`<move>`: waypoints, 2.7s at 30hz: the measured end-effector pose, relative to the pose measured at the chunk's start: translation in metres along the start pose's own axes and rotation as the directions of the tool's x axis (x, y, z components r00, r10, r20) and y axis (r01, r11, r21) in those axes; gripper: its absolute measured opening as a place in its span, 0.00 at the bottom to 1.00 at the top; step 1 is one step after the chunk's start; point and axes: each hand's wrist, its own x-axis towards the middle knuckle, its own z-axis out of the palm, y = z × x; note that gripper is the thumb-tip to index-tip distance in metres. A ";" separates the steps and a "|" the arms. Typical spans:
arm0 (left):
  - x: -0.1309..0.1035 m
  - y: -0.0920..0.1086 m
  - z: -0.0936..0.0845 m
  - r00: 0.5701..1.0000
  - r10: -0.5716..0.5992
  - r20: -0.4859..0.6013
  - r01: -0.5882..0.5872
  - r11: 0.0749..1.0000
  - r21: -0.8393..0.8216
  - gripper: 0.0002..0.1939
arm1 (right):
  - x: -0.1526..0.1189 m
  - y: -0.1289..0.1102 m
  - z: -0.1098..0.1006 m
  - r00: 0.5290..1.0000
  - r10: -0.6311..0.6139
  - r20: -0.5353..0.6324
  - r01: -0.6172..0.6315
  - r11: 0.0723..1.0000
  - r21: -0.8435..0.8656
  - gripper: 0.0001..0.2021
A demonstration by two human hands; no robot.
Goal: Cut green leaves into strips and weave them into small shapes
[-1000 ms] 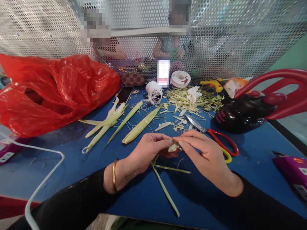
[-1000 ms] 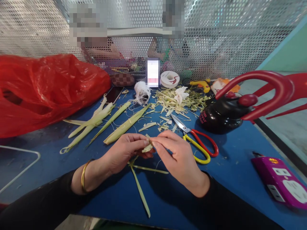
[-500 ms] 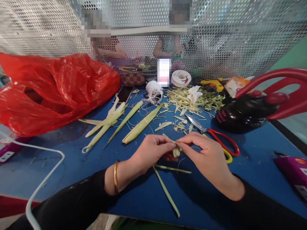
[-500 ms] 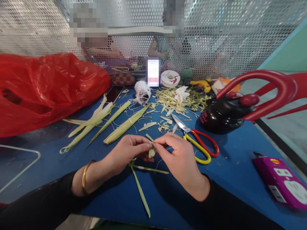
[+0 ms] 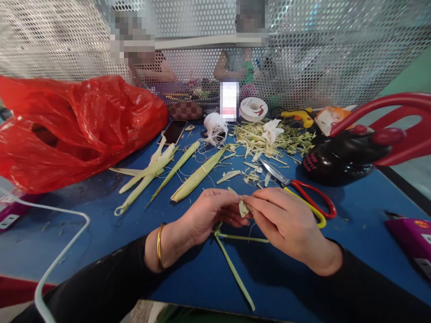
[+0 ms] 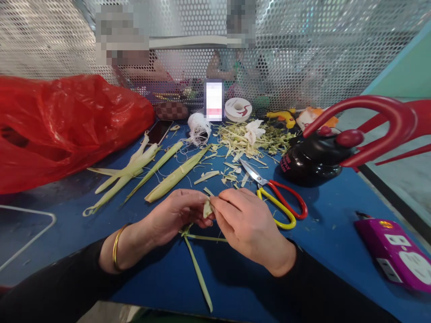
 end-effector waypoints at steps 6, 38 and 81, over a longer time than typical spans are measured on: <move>-0.001 0.001 0.005 0.999 0.025 -0.045 -0.023 0.999 0.047 0.13 | 0.000 -0.003 0.000 0.970 0.245 0.005 -0.238 0.939 0.250 0.10; 0.000 0.002 0.004 0.998 0.016 -0.059 -0.011 0.996 0.085 0.11 | 0.001 0.000 0.000 0.955 0.294 0.026 -0.288 0.909 0.302 0.07; -0.001 0.007 0.004 0.993 0.047 -0.107 -0.030 0.987 0.159 0.08 | 0.002 -0.001 0.003 0.863 0.494 0.103 -0.486 0.757 0.436 0.04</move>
